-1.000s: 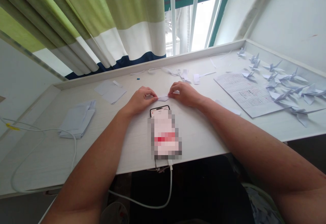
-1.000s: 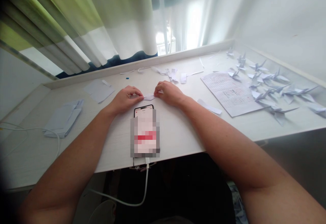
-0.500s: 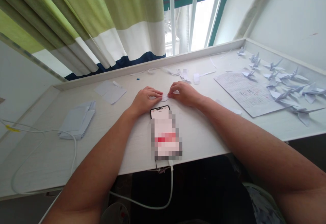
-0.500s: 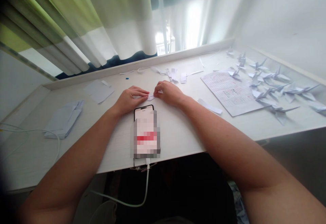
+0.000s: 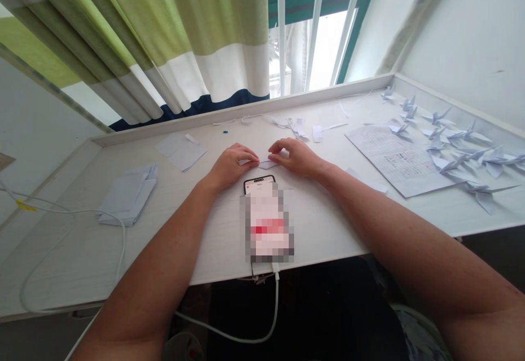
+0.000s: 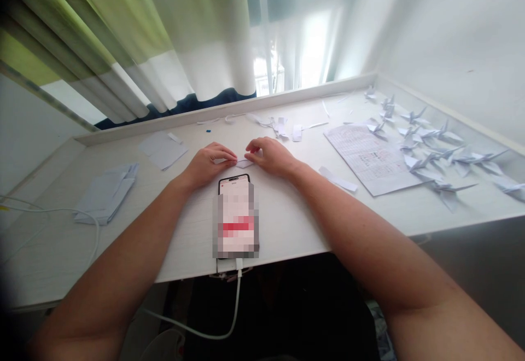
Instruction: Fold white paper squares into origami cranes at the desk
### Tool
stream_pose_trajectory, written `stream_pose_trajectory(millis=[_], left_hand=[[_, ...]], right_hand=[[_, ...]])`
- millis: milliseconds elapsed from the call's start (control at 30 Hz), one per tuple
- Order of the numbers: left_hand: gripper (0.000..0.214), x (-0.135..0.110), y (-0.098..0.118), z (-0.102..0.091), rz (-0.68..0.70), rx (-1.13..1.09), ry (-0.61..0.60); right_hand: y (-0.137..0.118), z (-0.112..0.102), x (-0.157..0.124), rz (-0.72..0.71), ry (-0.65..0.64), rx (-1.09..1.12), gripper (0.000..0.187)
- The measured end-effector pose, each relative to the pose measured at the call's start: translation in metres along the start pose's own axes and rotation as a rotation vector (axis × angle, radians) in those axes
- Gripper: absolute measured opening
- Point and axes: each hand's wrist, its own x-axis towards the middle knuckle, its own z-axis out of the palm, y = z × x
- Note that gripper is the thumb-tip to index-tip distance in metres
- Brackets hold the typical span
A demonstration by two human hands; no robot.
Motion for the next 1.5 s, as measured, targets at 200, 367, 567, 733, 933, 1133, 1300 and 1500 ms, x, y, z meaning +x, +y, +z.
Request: stream_pose_trajectory(millis=[200, 367, 567, 733, 933, 1133, 1300, 1500], left_hand=[[0.014, 0.002, 0.000, -0.002, -0.018, 0.012, 0.098], [0.033, 0.002, 0.002, 0.001, -0.274, -0.145, 0.335], [0.051, 0.004, 0.020, 0.013, -0.264, -0.563, 0.282], [0.038, 0.004, 0.032, 0.015, -0.189, -0.547, 0.323], [0.041, 0.003, 0.036, 0.013, -0.130, -0.532, 0.231], [0.040, 0.003, 0.044, 0.009, -0.088, -0.463, 0.240], [0.049, 0.003, 0.049, 0.008, -0.080, -0.395, 0.251], [0.047, 0.002, 0.049, 0.009, -0.056, -0.350, 0.256]], right_hand=[[-0.004, 0.007, 0.001, -0.098, -0.076, -0.114, 0.021], [-0.008, 0.008, 0.001, 0.087, 0.055, 0.146, 0.016], [-0.020, 0.013, 0.002, 0.191, 0.157, 0.778, 0.051], [-0.030, 0.010, 0.000, 0.157, 0.116, 0.868, 0.051], [-0.033, 0.004, 0.000, 0.106, 0.166, 0.806, 0.034], [-0.032, 0.005, 0.001, 0.081, 0.214, 0.803, 0.035], [-0.034, 0.004, 0.001, 0.066, 0.233, 0.761, 0.039], [-0.034, 0.004, -0.001, 0.042, 0.233, 0.747, 0.031]])
